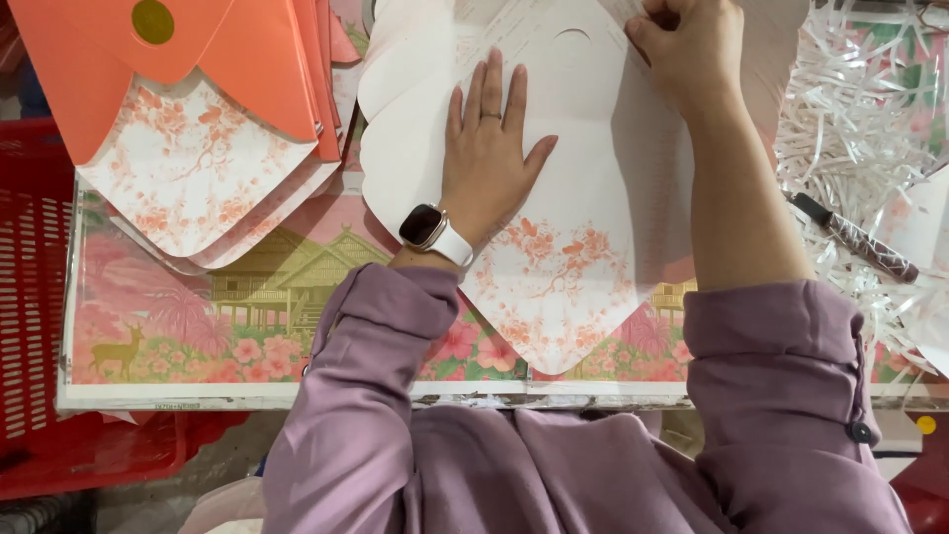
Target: Folding pre-cut decorative paper sheets into envelopes and stacking them.
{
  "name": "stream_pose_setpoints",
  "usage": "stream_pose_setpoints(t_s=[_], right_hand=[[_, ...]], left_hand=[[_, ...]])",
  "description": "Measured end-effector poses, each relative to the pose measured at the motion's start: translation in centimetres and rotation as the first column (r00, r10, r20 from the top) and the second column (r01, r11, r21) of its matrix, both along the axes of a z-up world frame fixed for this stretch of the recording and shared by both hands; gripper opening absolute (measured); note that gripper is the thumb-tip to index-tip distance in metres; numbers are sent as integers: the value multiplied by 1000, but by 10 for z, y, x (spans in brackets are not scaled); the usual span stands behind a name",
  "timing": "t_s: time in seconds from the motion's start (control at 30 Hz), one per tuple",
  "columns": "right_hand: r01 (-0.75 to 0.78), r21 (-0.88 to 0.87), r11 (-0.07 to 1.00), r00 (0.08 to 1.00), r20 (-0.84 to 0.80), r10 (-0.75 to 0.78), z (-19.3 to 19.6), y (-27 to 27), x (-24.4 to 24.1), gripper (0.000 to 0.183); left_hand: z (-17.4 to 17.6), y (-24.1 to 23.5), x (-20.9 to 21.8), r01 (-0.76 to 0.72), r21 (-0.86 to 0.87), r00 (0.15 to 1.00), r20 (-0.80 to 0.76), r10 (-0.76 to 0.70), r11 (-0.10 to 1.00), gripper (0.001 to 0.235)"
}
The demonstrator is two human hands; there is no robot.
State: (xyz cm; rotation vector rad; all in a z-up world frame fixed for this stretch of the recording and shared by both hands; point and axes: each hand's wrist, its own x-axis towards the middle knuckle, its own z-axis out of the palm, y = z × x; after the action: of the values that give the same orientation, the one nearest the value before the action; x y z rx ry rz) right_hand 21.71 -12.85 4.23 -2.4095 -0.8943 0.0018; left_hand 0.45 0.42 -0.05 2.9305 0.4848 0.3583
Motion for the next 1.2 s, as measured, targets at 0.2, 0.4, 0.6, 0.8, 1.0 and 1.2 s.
stream_pose_setpoints(t_s=[0.2, 0.4, 0.6, 0.8, 1.0, 1.2], right_hand=[[118, 138, 983, 987, -124, -101, 3, 5, 5, 39], [183, 144, 972, 983, -35, -180, -20, 10, 20, 27], [100, 299, 949, 962, 214, -168, -21, 15, 6, 37], [101, 299, 949, 965, 204, -167, -19, 10, 1, 45], [3, 242, 970, 972, 227, -59, -15, 6, 13, 35], [43, 198, 979, 991, 116, -67, -15, 8, 10, 42]], left_hand=[[14, 16, 13, 22, -66, 999, -42, -24, 998, 80], [9, 14, 12, 28, -3, 994, -104, -28, 1000, 76], [6, 23, 29, 24, -24, 1000, -19, -24, 999, 80], [26, 37, 50, -7, 147, 989, 149, -15, 989, 75], [34, 40, 49, -10, -1, 1000, 7, 10, 1000, 85], [43, 50, 37, 129, -190, 980, -124, -154, 973, 114]])
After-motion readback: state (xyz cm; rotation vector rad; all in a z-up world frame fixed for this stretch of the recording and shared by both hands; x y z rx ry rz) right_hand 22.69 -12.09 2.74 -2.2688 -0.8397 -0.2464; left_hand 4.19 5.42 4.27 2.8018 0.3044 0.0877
